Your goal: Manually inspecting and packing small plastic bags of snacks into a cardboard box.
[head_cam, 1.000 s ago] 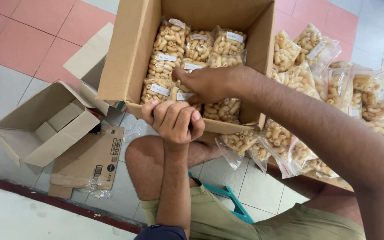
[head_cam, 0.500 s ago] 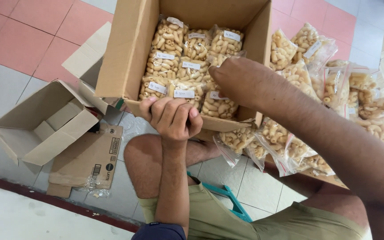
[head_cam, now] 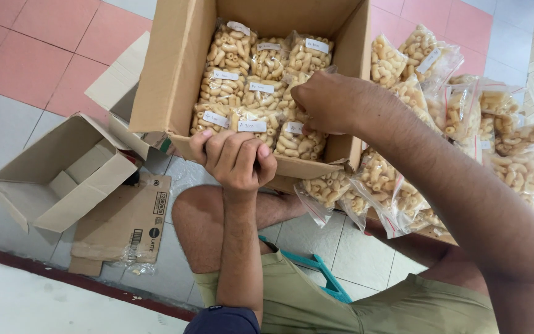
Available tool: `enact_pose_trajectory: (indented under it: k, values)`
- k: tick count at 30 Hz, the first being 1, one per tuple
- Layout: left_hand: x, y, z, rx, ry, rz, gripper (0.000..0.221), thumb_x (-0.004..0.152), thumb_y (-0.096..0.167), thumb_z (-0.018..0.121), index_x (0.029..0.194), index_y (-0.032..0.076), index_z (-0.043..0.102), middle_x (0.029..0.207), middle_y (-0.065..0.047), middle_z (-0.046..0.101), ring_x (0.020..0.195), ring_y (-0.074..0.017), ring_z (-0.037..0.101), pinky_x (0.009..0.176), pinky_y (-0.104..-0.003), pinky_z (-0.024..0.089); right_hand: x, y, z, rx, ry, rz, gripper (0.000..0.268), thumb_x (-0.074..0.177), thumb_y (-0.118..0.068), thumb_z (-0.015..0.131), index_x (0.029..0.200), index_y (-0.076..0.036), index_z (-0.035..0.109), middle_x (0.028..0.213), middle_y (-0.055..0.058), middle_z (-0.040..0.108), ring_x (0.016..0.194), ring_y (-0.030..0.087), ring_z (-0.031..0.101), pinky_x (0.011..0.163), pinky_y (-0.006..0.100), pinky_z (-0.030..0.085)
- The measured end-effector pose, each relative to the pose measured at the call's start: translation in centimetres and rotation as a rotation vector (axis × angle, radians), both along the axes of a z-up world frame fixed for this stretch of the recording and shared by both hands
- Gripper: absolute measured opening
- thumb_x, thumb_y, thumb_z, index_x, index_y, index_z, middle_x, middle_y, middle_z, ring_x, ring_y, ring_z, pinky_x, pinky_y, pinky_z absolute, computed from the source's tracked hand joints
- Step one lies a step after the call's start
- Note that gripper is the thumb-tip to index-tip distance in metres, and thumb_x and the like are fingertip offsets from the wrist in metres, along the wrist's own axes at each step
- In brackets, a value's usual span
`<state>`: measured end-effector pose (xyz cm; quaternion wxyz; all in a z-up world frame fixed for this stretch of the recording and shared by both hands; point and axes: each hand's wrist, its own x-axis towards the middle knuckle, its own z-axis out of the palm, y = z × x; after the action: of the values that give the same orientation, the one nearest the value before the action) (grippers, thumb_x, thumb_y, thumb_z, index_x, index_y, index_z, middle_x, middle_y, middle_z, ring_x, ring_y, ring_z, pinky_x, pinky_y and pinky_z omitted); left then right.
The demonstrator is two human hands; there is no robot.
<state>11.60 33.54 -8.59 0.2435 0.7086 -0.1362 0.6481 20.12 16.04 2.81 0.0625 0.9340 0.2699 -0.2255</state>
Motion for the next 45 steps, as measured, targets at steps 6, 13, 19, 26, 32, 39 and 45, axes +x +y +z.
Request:
enact_pose_trajectory:
  k: [6, 13, 19, 26, 32, 39, 45]
  values:
    - [0.0, 0.0, -0.4, -0.016, -0.012, -0.002, 0.043, 0.106, 0.035, 0.055, 0.066, 0.021, 0.06, 0.071, 0.004, 0.062, 0.071, -0.0163, 0.058, 0.103, -0.044, 0.042, -1.2, 0.1, 0.3, 0.027, -0.055, 0.046, 0.037, 0.091, -0.035, 0.087, 0.1, 0.0, 0.081, 0.091, 0.027, 0.076, 0.088, 0.048, 0.079, 0.069, 0.049, 0.067]
    - [-1.2, -0.5, 3.2, -0.027, 0.072, -0.04, 0.047, 0.108, 0.023, 0.048, 0.063, 0.012, 0.059, 0.068, -0.003, 0.065, 0.07, -0.0203, 0.056, 0.093, -0.04, 0.038, -2.7, 1.1, 1.5, -0.092, 0.012, -0.003, 0.029, 0.105, -0.014, 0.067, 0.131, -0.001, 0.062, 0.119, 0.021, 0.071, 0.101, 0.034, 0.074, 0.082, 0.046, 0.063]
    - [-1.0, -0.6, 3.4, -0.022, 0.047, -0.027, 0.046, 0.107, 0.021, 0.045, 0.064, 0.011, 0.055, 0.068, -0.003, 0.063, 0.068, -0.021, 0.054, 0.091, -0.041, 0.038, -2.3, 0.0, -0.3, -0.071, -0.174, 0.161, 0.034, 0.097, -0.006, 0.069, 0.13, 0.001, 0.063, 0.106, 0.022, 0.074, 0.096, 0.035, 0.075, 0.071, 0.046, 0.062]
    - [-1.1, -0.5, 3.5, -0.012, 0.04, -0.007, 0.047, 0.109, 0.022, 0.045, 0.064, 0.011, 0.054, 0.066, -0.003, 0.063, 0.066, -0.0208, 0.054, 0.091, -0.041, 0.038, -2.9, 0.1, 0.2, 0.027, -0.193, 0.102, 0.052, 0.09, -0.014, 0.082, 0.135, 0.0, 0.06, 0.107, 0.022, 0.072, 0.091, 0.037, 0.075, 0.066, 0.049, 0.063]
    - [-1.2, -0.5, 3.8, -0.001, 0.046, -0.008, 0.047, 0.109, 0.022, 0.044, 0.064, 0.012, 0.052, 0.066, -0.003, 0.061, 0.067, -0.0206, 0.053, 0.093, -0.04, 0.038, -4.4, 0.1, 2.0, 0.027, -0.299, 0.146, 0.058, 0.088, -0.032, 0.087, 0.133, -0.005, 0.062, 0.11, 0.015, 0.072, 0.092, 0.032, 0.076, 0.061, 0.049, 0.067]
    - [-1.1, -0.4, 2.8, -0.01, 0.059, -0.001, 0.045, 0.108, 0.023, 0.045, 0.065, 0.012, 0.054, 0.067, -0.002, 0.062, 0.068, -0.0202, 0.056, 0.1, -0.04, 0.038, -6.8, -2.7, 3.0, 0.293, -0.419, 0.262, 0.023, 0.104, -0.029, 0.074, 0.115, -0.01, 0.07, 0.103, 0.009, 0.073, 0.093, 0.028, 0.071, 0.111, 0.048, 0.048]
    - [-1.0, -0.3, 2.8, -0.004, 0.056, -0.006, 0.043, 0.107, 0.022, 0.045, 0.065, 0.013, 0.051, 0.066, -0.002, 0.061, 0.067, -0.0201, 0.053, 0.098, -0.04, 0.037, -10.7, -7.1, 5.4, 0.532, -0.385, 0.126, 0.023, 0.106, -0.008, 0.068, 0.128, -0.001, 0.067, 0.135, 0.017, 0.063, 0.1, 0.034, 0.071, 0.069, 0.047, 0.06]
